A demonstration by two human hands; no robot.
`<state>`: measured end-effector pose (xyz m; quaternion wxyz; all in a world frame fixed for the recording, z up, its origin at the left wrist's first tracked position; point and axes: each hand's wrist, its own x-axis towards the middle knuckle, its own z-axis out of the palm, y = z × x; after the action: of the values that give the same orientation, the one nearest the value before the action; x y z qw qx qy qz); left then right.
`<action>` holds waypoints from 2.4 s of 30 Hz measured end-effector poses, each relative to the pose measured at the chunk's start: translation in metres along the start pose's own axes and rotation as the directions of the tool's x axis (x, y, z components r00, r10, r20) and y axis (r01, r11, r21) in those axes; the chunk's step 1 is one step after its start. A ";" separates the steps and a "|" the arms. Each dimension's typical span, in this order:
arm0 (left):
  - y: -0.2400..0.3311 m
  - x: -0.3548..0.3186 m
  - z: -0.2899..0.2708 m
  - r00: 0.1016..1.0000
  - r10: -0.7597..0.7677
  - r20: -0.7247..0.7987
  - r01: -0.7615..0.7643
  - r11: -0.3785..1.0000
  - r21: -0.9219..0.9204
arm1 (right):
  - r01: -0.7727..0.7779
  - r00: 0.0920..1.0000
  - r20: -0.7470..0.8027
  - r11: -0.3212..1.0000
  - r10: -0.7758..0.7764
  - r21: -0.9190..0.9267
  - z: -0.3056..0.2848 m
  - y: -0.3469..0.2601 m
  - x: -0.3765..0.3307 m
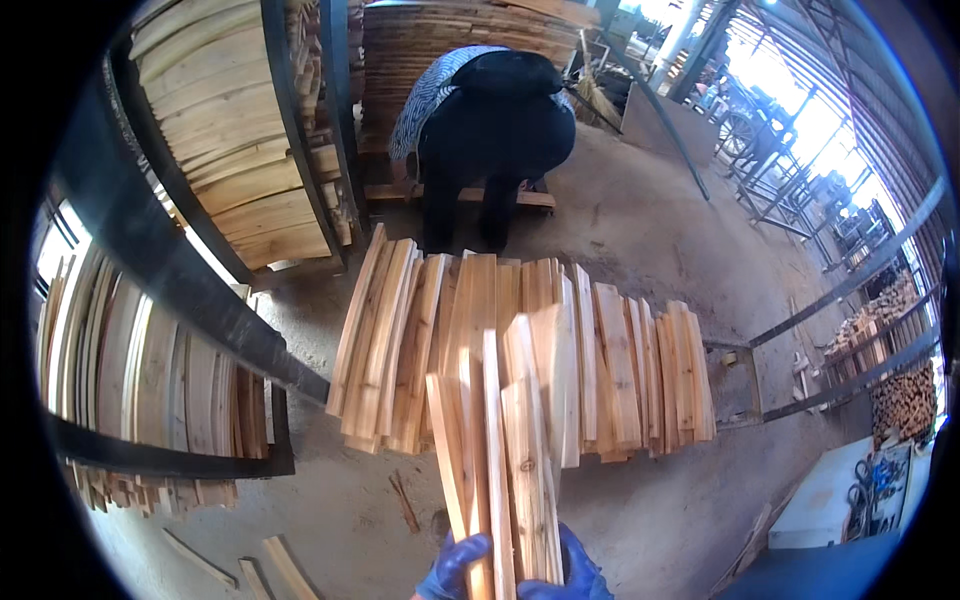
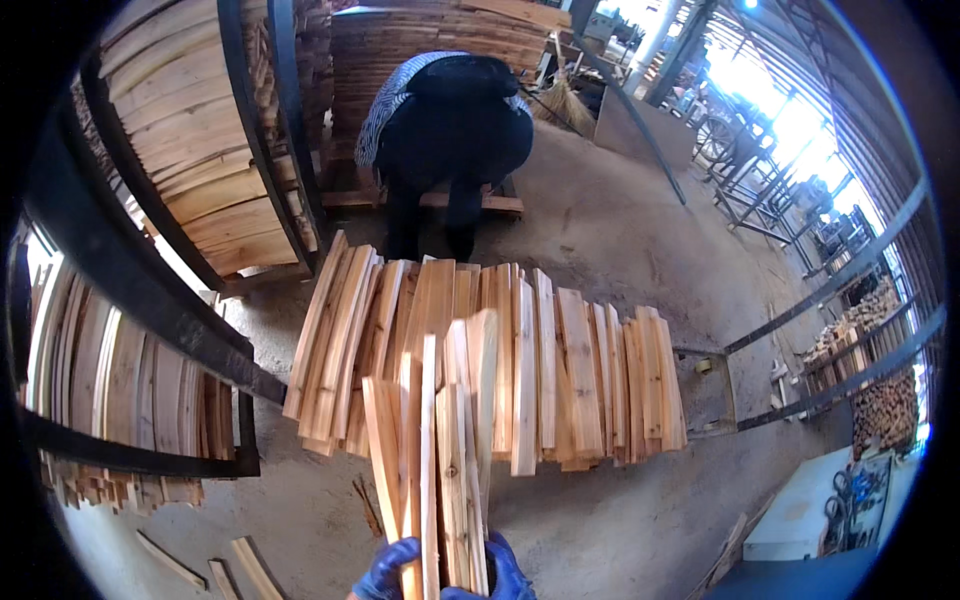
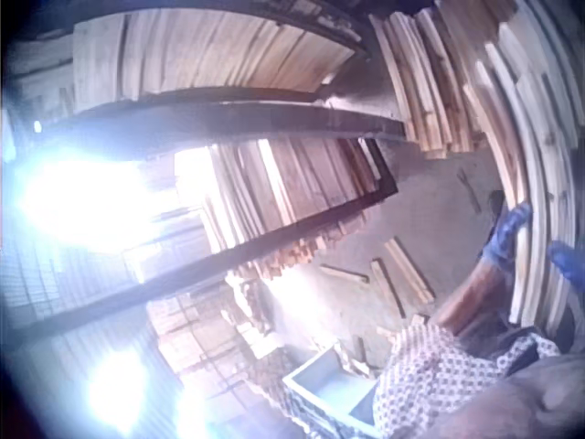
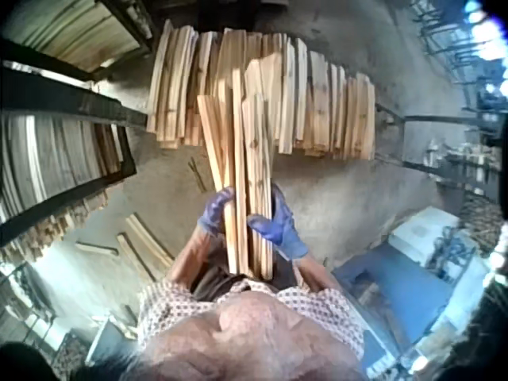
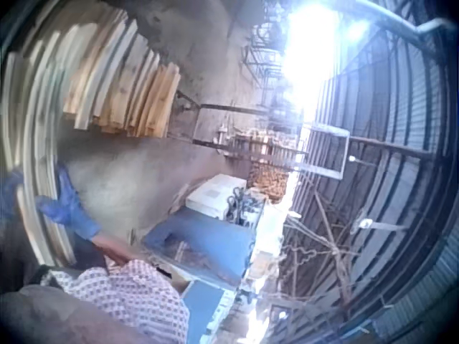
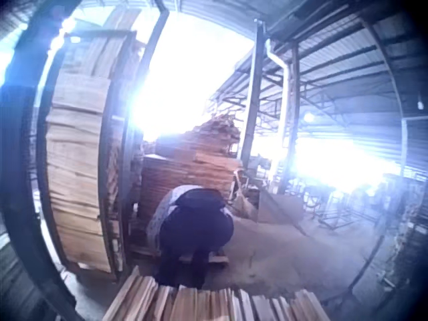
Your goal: The person picks up wooden planks from a pile on the floor and stacks them onto a metal rack. They repeatedly gather planks by hand and place them in an organized stack.
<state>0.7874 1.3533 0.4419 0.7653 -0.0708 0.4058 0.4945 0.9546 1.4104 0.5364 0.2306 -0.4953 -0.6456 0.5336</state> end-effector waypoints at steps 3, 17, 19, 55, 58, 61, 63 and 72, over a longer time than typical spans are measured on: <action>0.020 0.059 -0.034 0.967 0.211 -0.143 -0.205 0.977 0.055 | 0.033 0.999 -0.004 0.998 -0.034 -0.052 0.000 0.002 0.053; 0.214 0.237 0.020 0.754 0.629 -0.192 -0.572 0.771 0.279 | 0.107 0.993 -0.002 0.902 -0.118 0.419 -0.035 0.007 0.271; 0.217 0.263 0.021 0.751 0.619 -0.229 -0.553 0.779 0.294 | 0.025 0.996 0.061 0.895 -0.058 0.445 -0.037 0.012 0.289; 0.202 0.251 0.017 0.662 0.695 -0.279 -0.440 0.663 0.606 | -0.254 0.960 0.145 0.961 0.238 0.108 -0.029 0.245 0.419; 0.152 0.223 0.000 0.617 0.728 -0.299 -0.627 0.684 0.372 | -0.444 0.896 0.082 0.870 0.437 0.214 -0.056 0.294 0.405; 0.074 0.188 -0.043 0.598 0.652 -0.467 -0.580 0.753 0.310 | -0.494 0.858 0.054 0.791 0.511 0.361 -0.046 0.213 0.334; 0.020 0.162 -0.063 0.510 0.627 -0.589 -0.498 0.774 0.392 | -0.270 0.956 0.158 0.952 0.247 0.146 -0.044 0.228 0.296; -0.234 0.016 -0.171 0.486 0.367 -0.793 -0.484 0.869 0.105 | 0.233 0.661 0.725 0.866 0.193 -0.443 0.096 0.136 0.134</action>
<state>0.8871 1.1602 0.2490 0.3514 -0.2299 0.6722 0.6098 0.8743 1.4769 0.3492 -0.1860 -0.2658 -0.8027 0.5005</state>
